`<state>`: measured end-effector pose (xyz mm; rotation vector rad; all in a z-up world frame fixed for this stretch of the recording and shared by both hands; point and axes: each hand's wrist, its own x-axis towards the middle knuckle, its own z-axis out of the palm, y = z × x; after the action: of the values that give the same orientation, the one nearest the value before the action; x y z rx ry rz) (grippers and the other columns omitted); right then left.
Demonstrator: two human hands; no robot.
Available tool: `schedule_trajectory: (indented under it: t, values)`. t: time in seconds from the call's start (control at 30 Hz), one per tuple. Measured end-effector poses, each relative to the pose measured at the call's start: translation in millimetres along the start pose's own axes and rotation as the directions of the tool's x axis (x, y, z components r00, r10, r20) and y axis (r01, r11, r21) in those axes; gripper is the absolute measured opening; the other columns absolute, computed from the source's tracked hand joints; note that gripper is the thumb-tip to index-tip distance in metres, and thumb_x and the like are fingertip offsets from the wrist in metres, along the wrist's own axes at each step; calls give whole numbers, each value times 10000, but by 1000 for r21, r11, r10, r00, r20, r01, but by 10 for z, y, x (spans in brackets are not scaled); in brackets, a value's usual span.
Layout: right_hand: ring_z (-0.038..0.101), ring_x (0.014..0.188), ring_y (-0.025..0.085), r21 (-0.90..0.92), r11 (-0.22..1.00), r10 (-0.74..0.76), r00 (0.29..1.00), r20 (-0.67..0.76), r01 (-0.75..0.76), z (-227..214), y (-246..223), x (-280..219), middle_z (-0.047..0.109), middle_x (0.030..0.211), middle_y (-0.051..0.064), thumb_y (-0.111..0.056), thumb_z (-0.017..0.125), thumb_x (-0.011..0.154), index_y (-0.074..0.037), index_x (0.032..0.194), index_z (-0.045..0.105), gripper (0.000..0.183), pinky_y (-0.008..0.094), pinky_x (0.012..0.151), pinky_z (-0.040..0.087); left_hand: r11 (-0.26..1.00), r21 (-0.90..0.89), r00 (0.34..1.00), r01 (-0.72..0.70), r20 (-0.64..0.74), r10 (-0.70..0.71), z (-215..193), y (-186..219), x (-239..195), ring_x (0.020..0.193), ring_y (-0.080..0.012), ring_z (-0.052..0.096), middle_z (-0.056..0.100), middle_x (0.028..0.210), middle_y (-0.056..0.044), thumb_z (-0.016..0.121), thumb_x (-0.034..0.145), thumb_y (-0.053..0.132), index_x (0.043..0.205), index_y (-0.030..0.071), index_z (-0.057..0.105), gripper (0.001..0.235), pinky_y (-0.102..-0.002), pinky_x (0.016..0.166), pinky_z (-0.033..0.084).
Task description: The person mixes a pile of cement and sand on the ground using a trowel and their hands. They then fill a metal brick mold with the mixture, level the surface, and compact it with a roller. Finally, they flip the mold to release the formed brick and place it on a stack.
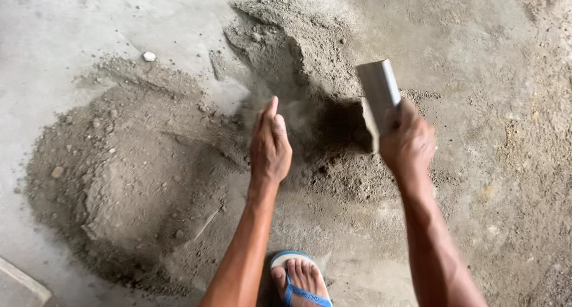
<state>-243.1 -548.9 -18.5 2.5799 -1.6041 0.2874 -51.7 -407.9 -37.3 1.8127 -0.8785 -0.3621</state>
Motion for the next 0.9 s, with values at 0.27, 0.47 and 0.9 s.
schedule_trajectory:
  t: [0.27,0.47,0.9]
  values:
    - [675,624,316,137,987,49,963,265,-88,698,-521,99,661,684,60,-210,504,688,-265,979,642,326,460,548,553,995,49,996,82,18,-83,211,-245,72,1200,-379,459,482,1295,-222,233,997,283,1342,33,430,470,-462,1026,348]
    - [678,694,316,260,952,-14,827,562,-161,333,-1467,-103,664,689,46,-303,455,778,-309,937,634,239,457,616,550,977,149,989,150,-20,-149,-15,-145,19,1275,-365,377,409,1371,-202,190,997,345,1403,85,365,513,-467,1067,281]
    - [533,726,218,529,542,407,755,514,-652,165,1272,116,583,726,92,-210,522,865,-102,946,634,174,426,668,450,999,-3,963,-35,267,35,1241,286,13,1252,-355,416,450,1339,-218,208,981,295,1345,21,420,503,-446,1074,274]
